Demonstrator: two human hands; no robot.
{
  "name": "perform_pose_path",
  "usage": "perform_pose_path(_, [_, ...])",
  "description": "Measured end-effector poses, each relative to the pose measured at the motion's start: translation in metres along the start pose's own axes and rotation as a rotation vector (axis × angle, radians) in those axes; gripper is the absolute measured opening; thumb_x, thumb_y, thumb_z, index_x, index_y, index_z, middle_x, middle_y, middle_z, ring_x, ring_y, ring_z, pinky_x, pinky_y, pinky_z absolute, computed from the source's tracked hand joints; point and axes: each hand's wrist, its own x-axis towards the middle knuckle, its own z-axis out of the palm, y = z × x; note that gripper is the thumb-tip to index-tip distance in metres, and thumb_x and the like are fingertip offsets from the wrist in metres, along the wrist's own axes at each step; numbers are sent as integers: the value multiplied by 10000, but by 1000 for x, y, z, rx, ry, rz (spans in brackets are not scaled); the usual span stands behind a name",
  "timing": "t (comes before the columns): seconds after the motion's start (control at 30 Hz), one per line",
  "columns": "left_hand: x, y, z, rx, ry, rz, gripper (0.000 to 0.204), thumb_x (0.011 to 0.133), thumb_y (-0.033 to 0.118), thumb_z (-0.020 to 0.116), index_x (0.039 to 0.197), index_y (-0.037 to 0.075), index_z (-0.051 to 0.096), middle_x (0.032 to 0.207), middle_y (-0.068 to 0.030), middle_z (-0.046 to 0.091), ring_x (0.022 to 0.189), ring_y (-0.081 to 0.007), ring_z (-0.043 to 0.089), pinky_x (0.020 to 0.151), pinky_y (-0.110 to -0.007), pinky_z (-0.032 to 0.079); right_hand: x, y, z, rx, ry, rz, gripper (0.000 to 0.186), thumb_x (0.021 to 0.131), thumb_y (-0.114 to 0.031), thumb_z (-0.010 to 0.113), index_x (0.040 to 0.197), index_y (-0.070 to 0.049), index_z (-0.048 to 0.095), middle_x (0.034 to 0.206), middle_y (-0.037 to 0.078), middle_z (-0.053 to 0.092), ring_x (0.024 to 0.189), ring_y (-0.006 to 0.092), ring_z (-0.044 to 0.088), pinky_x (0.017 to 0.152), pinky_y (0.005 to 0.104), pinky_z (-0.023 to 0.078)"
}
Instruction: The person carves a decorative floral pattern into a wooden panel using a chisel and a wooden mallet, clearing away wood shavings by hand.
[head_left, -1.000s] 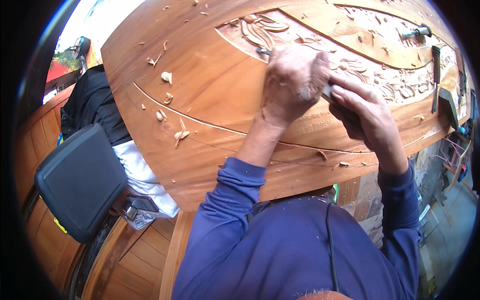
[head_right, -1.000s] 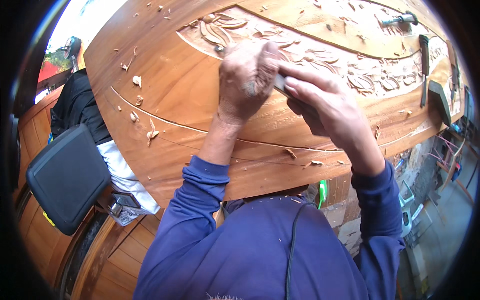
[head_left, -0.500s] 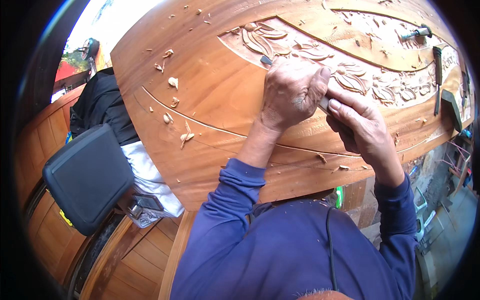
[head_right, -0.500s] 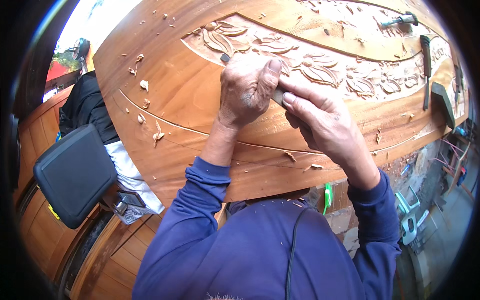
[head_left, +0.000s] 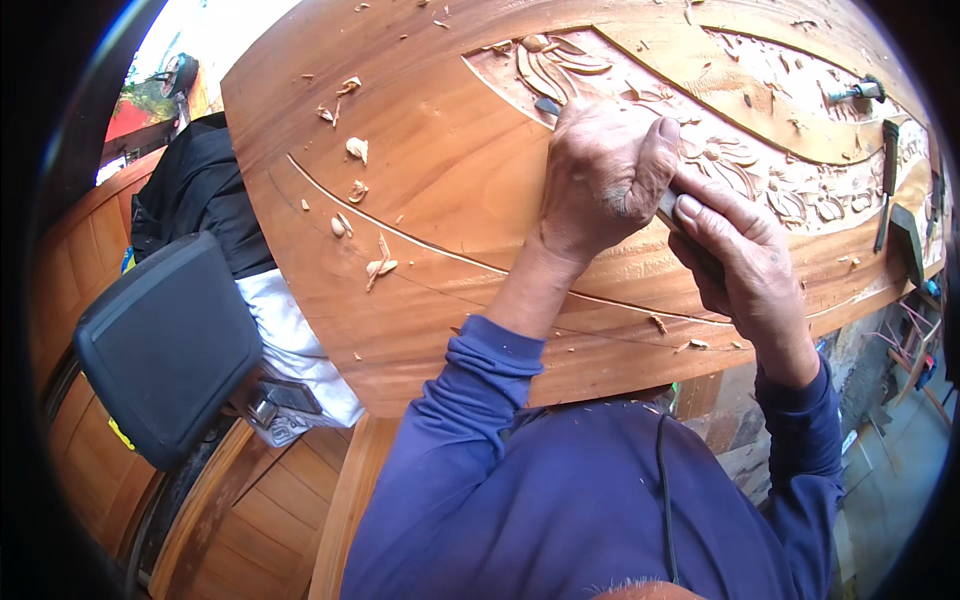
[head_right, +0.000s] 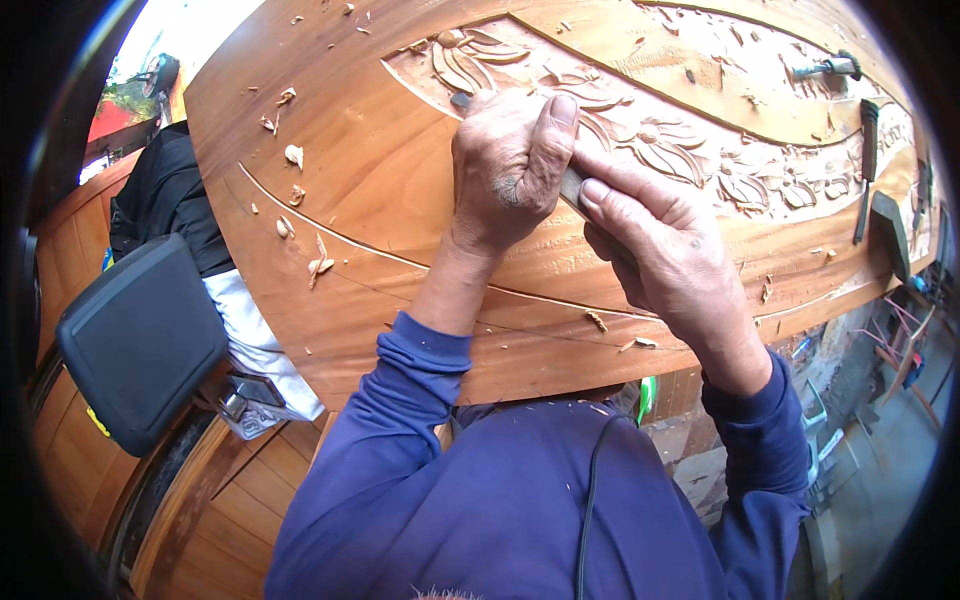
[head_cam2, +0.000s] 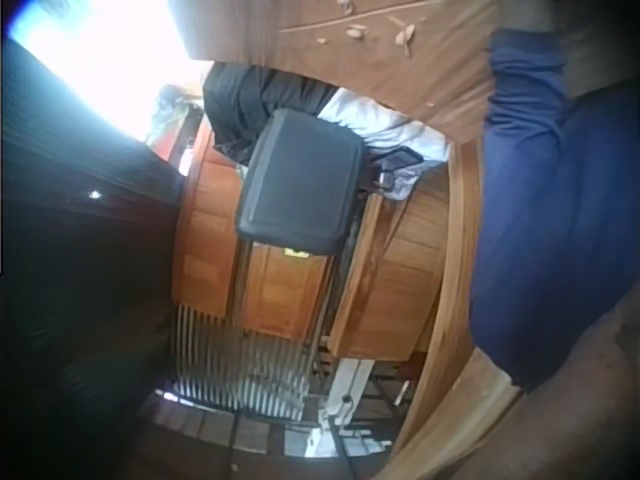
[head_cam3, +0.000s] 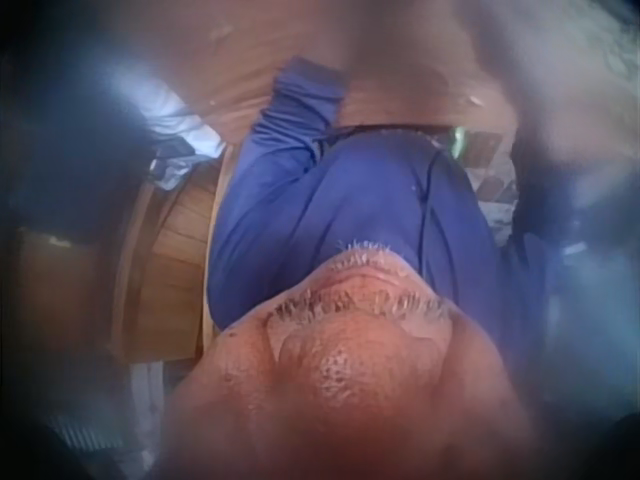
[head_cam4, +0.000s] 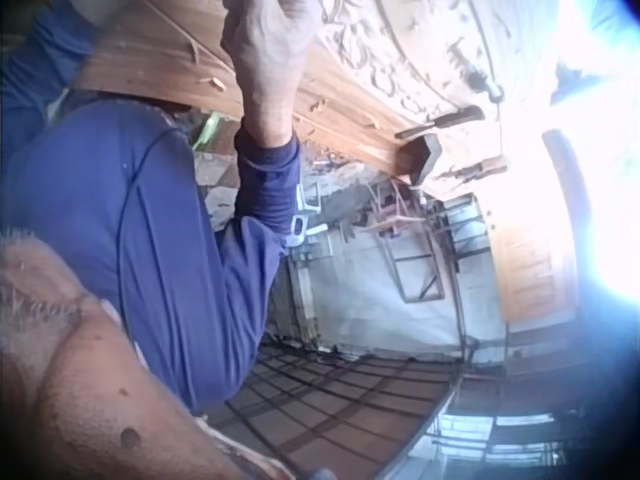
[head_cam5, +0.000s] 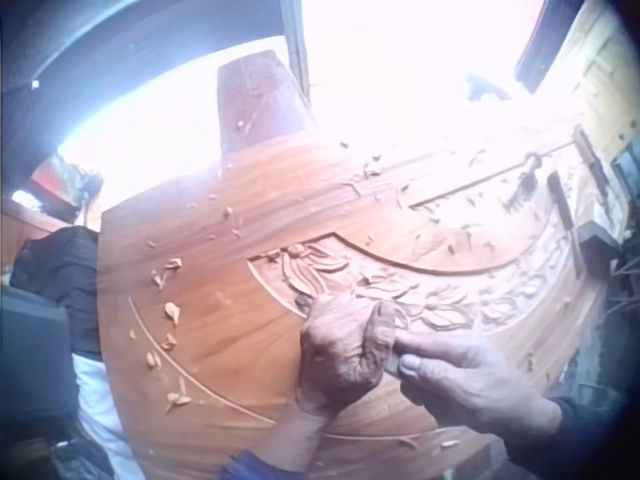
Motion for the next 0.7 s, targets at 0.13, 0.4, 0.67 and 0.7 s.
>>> perform_pose_path(0.13, [-5, 3, 4, 27, -66, 0, 382, 1026, 177, 556, 677, 32, 614, 622, -130, 575, 597, -336, 559, 652, -437, 412, 3, 7, -9, -31, -32, -80, 367, 1054, -130, 610, 1396, 2, 625, 831, -50, 578, 656, 19, 435, 553, 183, 339])
perform_pose_path(0.4, [-3, 0, -5, 45, -50, 2, 359, 1005, 173, 580, 673, 47, 634, 588, -118, 561, 568, -333, 559, 650, -419, 421, -3, 4, 5, -44, 18, -59, 372, 1059, -120, 592, 1416, -18, 614, 850, -27, 585, 732, 31, 501, 613, 181, 397])
perform_pose_path(0.67, [0, -7, -7, -32, -17, 10, 383, 1017, 183, 564, 671, 32, 631, 594, -119, 563, 571, -323, 561, 641, -411, 420, -2, -1, 10, -41, -7, -47, 387, 1062, -151, 604, 1422, -10, 606, 895, -38, 621, 716, 10, 490, 582, 160, 372])
perform_pose_path(0.7, [0, -8, -7, -31, -13, 7, 383, 1017, 183, 564, 671, 32, 631, 594, -119, 563, 571, -323, 561, 641, -411, 420, -3, -2, 11, -45, -9, -45, 387, 1062, -151, 604, 1422, -10, 606, 895, -38, 621, 716, 10, 490, 582, 160, 372])
